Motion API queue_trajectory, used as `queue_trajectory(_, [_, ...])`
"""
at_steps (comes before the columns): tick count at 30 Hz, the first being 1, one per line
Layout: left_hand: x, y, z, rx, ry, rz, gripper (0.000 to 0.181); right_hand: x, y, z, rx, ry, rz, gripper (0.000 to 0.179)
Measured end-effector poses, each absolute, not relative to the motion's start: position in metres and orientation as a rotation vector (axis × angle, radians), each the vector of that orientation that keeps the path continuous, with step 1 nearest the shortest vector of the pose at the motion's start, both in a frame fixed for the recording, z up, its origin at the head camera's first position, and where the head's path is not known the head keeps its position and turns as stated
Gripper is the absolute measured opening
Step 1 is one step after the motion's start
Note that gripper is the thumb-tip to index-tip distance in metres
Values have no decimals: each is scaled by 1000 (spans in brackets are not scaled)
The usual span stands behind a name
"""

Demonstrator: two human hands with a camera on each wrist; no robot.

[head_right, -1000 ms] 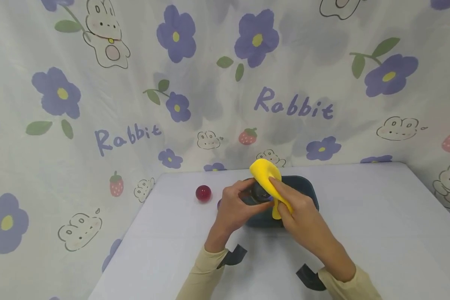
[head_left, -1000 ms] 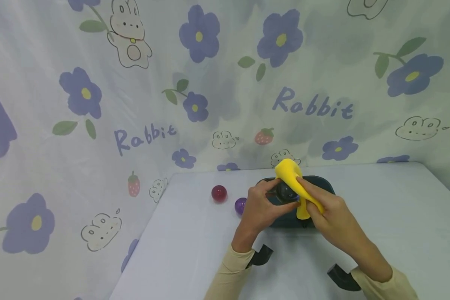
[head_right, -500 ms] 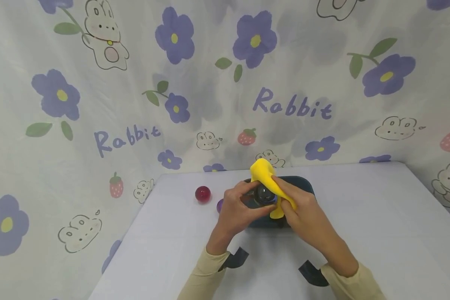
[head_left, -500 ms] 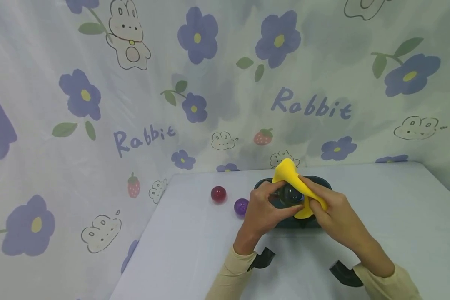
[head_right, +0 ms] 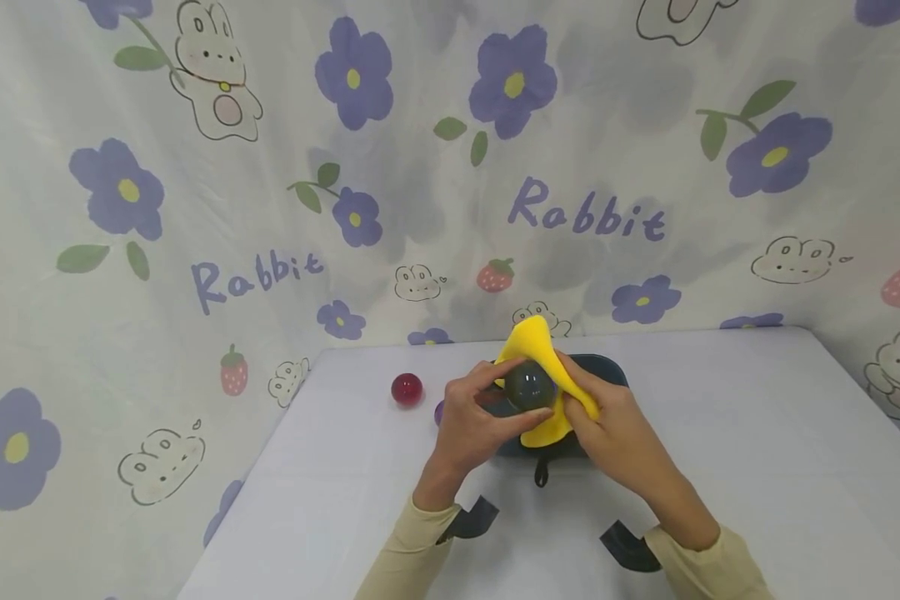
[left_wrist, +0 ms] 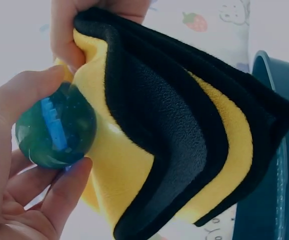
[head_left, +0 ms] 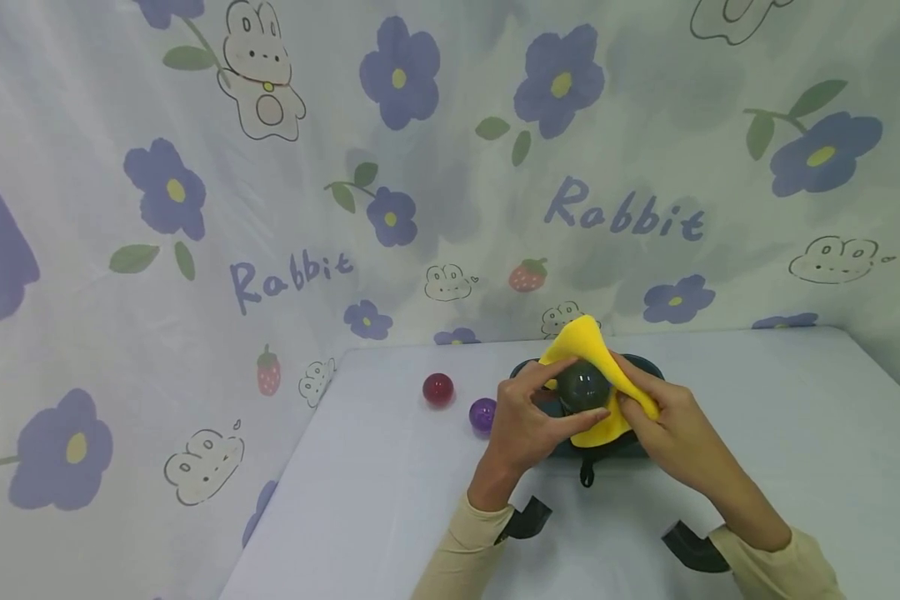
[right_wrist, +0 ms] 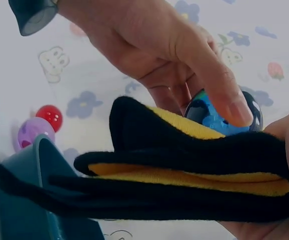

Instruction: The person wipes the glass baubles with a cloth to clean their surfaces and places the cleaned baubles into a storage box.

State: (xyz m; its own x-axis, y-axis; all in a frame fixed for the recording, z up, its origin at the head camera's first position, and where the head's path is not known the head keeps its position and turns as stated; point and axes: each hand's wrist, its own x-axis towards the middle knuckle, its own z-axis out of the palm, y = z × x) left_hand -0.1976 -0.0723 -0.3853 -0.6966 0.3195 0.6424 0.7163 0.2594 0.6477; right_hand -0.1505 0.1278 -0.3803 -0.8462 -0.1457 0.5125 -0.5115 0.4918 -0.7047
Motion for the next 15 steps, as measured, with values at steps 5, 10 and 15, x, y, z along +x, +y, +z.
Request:
queue_trajectory(5, [-200, -72, -388, -869, -2143, -1522, 61, -151, 126, -379, 510, -2394, 1367, 51])
queue_trajectory(10, [-202, -71, -389, -795, -2126, -1687, 56, -150, 123, -379, 490, -2432, 1363, 52])
queue_trajectory(15, [-203, -71, -390, -738, -2156, -1737, 55, -147, 120, -378, 481, -2451, 1355, 53])
